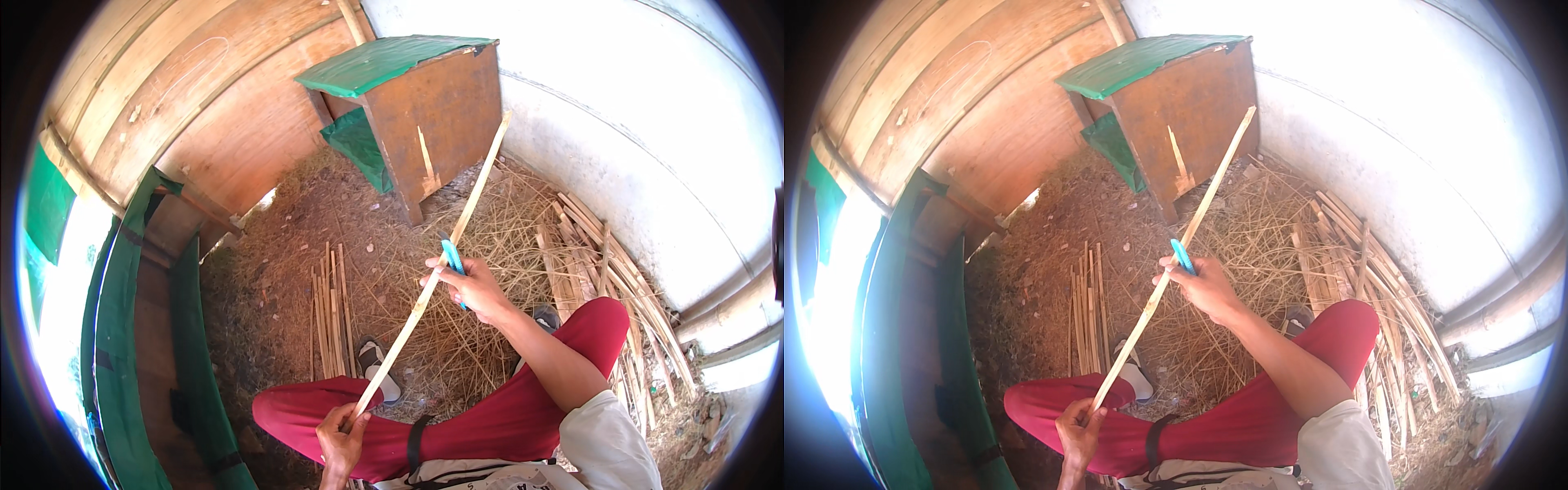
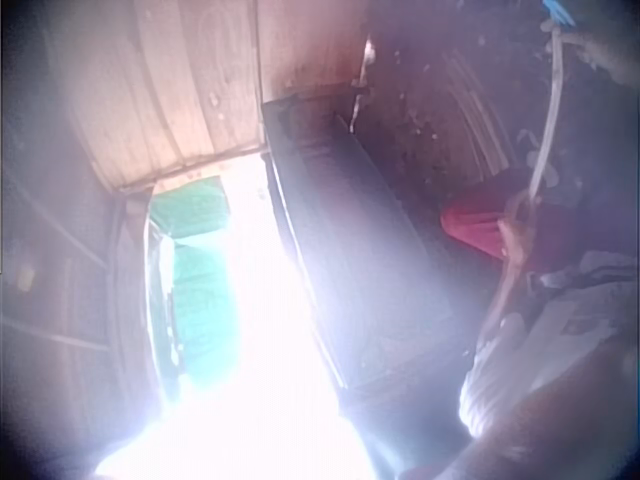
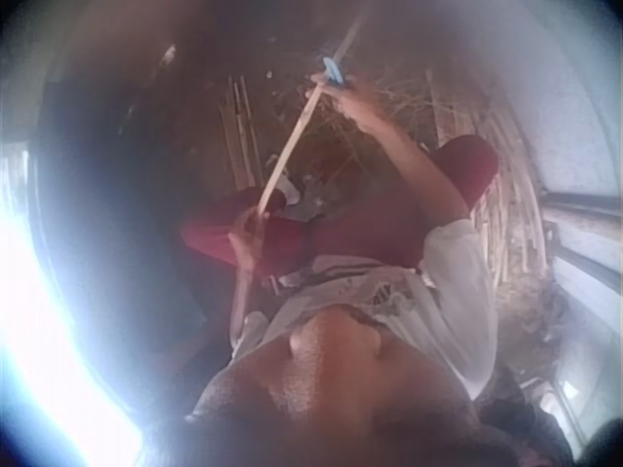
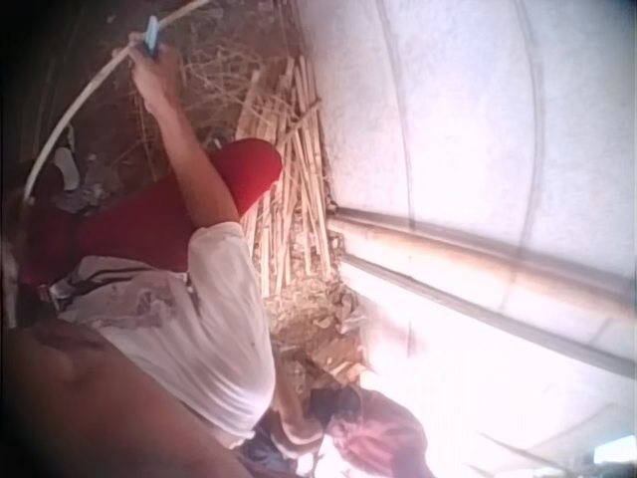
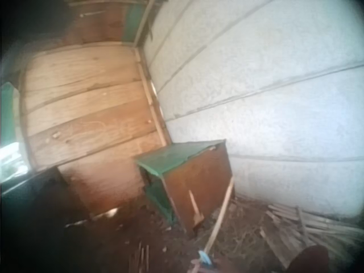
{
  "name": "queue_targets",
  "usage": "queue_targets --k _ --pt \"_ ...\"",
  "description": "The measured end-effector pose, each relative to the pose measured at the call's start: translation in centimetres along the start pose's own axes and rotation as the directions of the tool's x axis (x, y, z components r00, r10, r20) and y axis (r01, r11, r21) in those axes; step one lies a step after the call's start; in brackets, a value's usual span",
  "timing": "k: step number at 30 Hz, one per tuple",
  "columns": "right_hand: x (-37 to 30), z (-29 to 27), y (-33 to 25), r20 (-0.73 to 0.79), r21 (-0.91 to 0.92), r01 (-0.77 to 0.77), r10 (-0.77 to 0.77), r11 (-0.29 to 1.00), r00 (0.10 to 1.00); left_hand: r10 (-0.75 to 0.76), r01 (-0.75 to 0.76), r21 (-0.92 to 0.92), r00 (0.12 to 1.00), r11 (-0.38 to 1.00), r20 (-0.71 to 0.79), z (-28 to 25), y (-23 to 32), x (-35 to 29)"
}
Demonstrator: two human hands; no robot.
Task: The person sits on the ground and uses a knife to sharpen the end of a long, thin wooden stick. They repeatedly scrape the blade along the stick's surface to create a point, rotating the stick to work on different sides.
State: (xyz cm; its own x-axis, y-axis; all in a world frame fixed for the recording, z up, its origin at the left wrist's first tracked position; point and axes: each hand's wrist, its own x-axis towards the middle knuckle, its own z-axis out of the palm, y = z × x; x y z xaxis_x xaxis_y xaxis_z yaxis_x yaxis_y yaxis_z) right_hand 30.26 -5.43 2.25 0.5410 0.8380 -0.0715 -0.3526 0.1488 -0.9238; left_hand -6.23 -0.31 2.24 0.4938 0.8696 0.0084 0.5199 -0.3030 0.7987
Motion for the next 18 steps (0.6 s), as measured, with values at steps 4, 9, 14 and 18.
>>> queue_targets --k 4,9,14,18 --pt "0.1 -0.1 0.1 -0.045 -0.008 -0.011 0.011 1.000 0.999 0.059 -0.056 0.078 0.998 0.995 -0.031 -0.1 1.3 0.4" --pt "0.3 -0.3 0.4 -0.119 -0.014 -0.013 0.012 1.000 0.993 0.105 -0.094 0.126 0.991 0.988 -0.082 0.0 2.1 0.9" --pt "0.4 -0.5 0.4 -0.121 -0.004 -0.005 0.004 1.000 0.993 0.088 -0.074 0.143 0.992 0.987 -0.089 0.4 3.1 0.8" --pt "0.3 -0.5 0.1 -0.122 0.017 -0.006 0.008 1.000 0.992 0.108 -0.089 0.198 0.990 0.976 -0.085 0.5 3.7 1.0"
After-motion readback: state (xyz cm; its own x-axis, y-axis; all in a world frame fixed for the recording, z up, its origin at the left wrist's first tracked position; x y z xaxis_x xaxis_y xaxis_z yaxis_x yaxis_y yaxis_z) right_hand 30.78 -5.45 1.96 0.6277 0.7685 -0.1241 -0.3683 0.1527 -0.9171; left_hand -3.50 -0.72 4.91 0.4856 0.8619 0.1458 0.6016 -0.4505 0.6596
